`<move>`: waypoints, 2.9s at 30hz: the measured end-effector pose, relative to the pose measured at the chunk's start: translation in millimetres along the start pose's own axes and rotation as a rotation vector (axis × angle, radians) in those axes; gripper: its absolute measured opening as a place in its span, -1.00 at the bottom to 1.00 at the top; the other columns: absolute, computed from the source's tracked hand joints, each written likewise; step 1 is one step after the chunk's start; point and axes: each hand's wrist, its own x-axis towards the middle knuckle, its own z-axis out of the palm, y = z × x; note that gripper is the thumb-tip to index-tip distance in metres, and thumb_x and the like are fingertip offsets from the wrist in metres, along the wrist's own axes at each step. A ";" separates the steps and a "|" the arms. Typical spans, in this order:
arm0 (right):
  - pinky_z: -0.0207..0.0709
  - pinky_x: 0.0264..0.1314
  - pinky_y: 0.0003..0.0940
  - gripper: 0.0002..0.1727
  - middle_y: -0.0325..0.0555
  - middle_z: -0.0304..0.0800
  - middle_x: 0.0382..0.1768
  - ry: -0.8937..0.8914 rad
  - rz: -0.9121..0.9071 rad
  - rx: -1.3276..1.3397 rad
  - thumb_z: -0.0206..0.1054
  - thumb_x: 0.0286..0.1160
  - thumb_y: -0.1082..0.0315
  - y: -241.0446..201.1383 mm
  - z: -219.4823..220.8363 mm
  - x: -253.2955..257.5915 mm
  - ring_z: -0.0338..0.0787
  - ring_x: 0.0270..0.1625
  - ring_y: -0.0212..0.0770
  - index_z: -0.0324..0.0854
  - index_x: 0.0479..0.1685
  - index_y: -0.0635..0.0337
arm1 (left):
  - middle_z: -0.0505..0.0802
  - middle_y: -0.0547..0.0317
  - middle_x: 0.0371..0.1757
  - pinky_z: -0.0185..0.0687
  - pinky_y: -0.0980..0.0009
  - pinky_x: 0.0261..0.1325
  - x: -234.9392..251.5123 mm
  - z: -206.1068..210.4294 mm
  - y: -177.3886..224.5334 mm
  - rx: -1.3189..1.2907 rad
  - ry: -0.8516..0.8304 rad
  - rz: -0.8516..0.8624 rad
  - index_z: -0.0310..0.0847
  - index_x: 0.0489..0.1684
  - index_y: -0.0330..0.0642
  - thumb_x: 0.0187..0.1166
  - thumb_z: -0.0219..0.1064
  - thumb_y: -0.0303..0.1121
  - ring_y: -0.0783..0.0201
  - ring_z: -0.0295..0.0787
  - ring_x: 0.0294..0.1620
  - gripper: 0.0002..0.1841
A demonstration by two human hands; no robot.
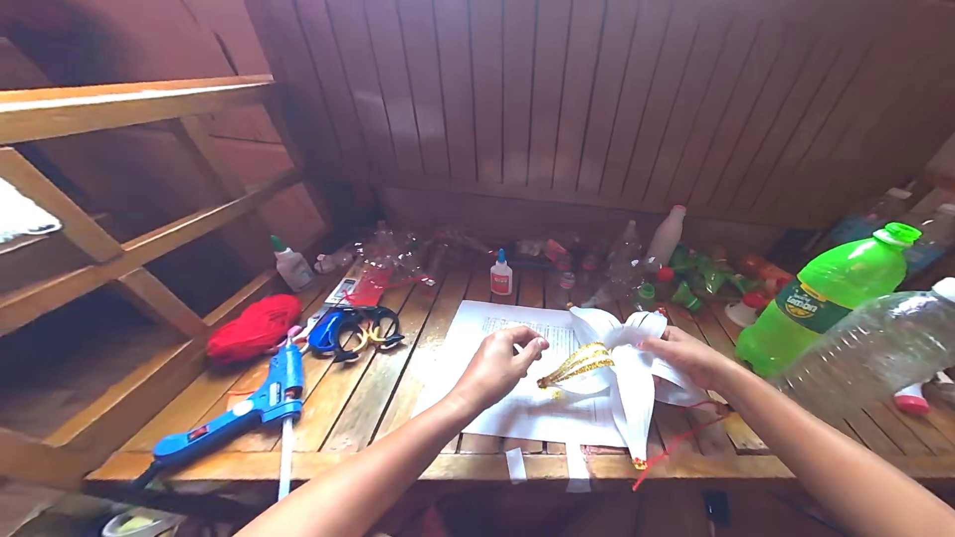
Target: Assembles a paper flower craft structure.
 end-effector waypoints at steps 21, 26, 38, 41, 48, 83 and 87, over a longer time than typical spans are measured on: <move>0.67 -0.41 0.13 -0.86 0.29 0.87 -0.17 0.544 -1.063 -1.189 0.33 0.39 0.55 -59.7 69.4 -10.3 0.86 -0.42 0.25 0.80 -0.29 0.41 | 0.78 -0.05 0.19 0.60 0.30 0.14 2.5 -11.6 -2.5 -0.097 0.216 -0.038 0.62 0.34 -0.31 0.79 0.12 -0.34 0.26 0.73 0.03 -0.67; 0.56 -0.65 -0.18 -0.59 0.17 0.91 -0.18 0.660 -1.287 -1.398 0.31 0.17 0.70 -45.8 97.8 -4.8 0.76 -0.64 0.02 0.87 0.02 0.27 | 0.75 -0.16 0.34 0.58 0.22 0.33 1.1 -7.0 -2.4 -0.082 0.181 -0.035 0.56 0.44 -0.37 0.78 0.09 -0.38 0.16 0.74 0.21 -0.62; 0.48 -0.32 -0.22 -0.47 -0.08 0.92 0.13 0.769 -1.427 -1.443 0.29 0.44 0.49 10.2 107.2 12.1 0.76 -0.42 -0.10 0.77 0.38 -0.20 | 0.68 -0.11 0.36 0.64 0.33 0.06 -17.9 -16.3 0.1 -0.481 0.093 -0.211 0.22 0.68 -0.34 0.68 0.03 -0.51 0.25 0.73 0.09 -0.47; 0.49 -0.13 -0.21 -0.45 -0.14 0.94 0.06 0.833 -1.425 -1.426 0.27 0.45 0.48 22.9 101.9 12.7 0.78 -0.35 -0.12 0.76 0.37 -0.32 | 0.72 -0.08 0.26 0.72 0.34 0.03 -23.4 -13.5 7.6 -0.573 0.030 -0.205 0.17 0.69 -0.33 0.81 -0.01 -0.38 0.25 0.81 -0.02 -0.51; 0.58 0.07 -0.13 -0.49 -0.19 0.93 0.16 0.855 -1.398 -1.366 0.28 0.51 0.39 50.3 91.4 13.4 0.90 0.04 -0.05 0.75 0.36 -0.41 | 0.80 -0.07 0.00 0.79 0.42 -0.07 -19.1 16.0 14.8 -0.584 0.073 -0.232 0.36 0.50 -0.45 0.77 0.05 -0.58 0.31 0.85 -0.24 -0.63; -0.10 0.72 0.47 -0.16 0.13 0.63 0.53 0.548 -1.275 -0.797 -0.43 0.85 -0.16 45.9 82.4 -22.4 0.60 0.61 0.02 0.47 0.60 0.33 | 0.75 -0.14 0.20 0.83 0.34 0.00 -26.3 57.7 -1.9 -0.908 0.303 -0.293 0.49 0.35 -0.44 0.69 0.03 -0.73 0.19 0.86 -0.06 -0.67; -0.14 0.70 0.50 -0.15 0.09 0.75 0.41 0.542 -1.280 -0.760 -0.44 0.85 -0.15 45.0 83.5 -23.1 0.71 0.50 0.00 0.57 0.51 0.32 | 0.76 -0.12 0.16 0.83 0.36 -0.01 -26.6 59.9 -3.2 -0.907 0.290 -0.307 0.50 0.33 -0.45 0.70 0.03 -0.72 0.21 0.86 -0.08 -0.68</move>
